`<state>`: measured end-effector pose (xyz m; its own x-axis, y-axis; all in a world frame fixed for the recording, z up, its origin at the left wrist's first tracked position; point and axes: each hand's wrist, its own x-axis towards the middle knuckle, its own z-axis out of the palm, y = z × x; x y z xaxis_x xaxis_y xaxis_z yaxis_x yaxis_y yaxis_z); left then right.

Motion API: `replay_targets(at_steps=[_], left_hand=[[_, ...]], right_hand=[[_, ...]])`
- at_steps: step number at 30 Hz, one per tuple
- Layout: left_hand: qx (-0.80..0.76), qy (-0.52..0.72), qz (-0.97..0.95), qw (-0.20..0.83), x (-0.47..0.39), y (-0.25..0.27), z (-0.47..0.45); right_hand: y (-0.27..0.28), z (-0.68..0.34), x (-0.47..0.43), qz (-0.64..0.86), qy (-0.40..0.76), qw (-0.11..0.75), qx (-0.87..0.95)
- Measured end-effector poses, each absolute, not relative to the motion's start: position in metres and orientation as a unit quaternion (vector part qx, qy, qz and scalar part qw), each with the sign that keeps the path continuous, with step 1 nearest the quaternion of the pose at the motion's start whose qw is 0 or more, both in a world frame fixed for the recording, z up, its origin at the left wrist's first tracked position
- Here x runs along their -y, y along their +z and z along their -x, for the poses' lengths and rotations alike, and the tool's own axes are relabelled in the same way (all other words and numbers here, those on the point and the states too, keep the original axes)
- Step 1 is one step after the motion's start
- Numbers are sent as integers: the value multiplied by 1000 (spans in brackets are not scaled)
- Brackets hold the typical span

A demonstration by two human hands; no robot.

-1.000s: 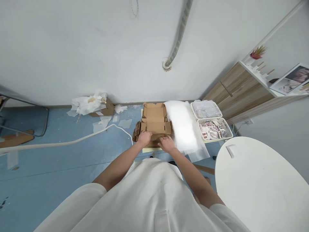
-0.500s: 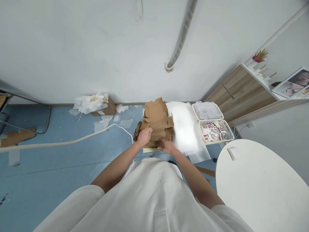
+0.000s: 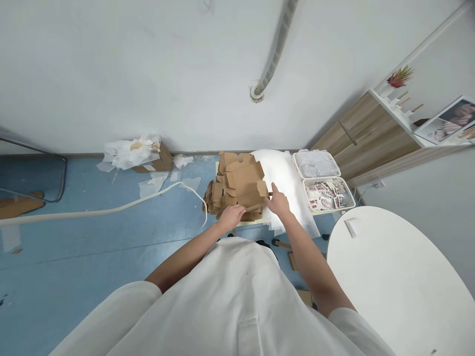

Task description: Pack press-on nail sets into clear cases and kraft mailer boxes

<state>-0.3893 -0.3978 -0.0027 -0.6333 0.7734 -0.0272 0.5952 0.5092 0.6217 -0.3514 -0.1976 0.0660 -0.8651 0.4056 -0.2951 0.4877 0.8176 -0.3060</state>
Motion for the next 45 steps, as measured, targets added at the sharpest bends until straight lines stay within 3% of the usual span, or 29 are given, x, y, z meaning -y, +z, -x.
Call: replay_targets(at_steps=[4, 8, 14, 17, 20, 25, 34, 41, 45], left_hand=[[-860, 318, -387, 95, 402, 3, 383], [-911, 354, -210, 26, 422, 1, 391], [-885, 418, -66, 196, 433, -20, 394], [-884, 413, -69, 207, 423, -24, 392], [-894, 395, -100, 188, 411, -21, 391], [-887, 400, -179, 148, 384, -8, 384], [-818, 413, -394, 79, 256, 28, 333], [-731, 471, -491, 61, 162, 72, 255], [-696, 551, -441, 134, 127, 101, 228]], right_hand=[[63, 346, 199, -267, -90, 174, -944], [55, 334, 193, -284, -73, 176, -940], [41, 312, 185, -312, -101, 173, -929], [34, 299, 180, -300, -129, 155, -933], [28, 284, 171, -296, -185, 100, -932], [25, 251, 149, -300, -295, -68, -904], [37, 118, 100, -414, -314, -261, -813], [28, 19, 81, -488, -397, -337, -701], [28, -15, 74, -511, -423, -363, -655]])
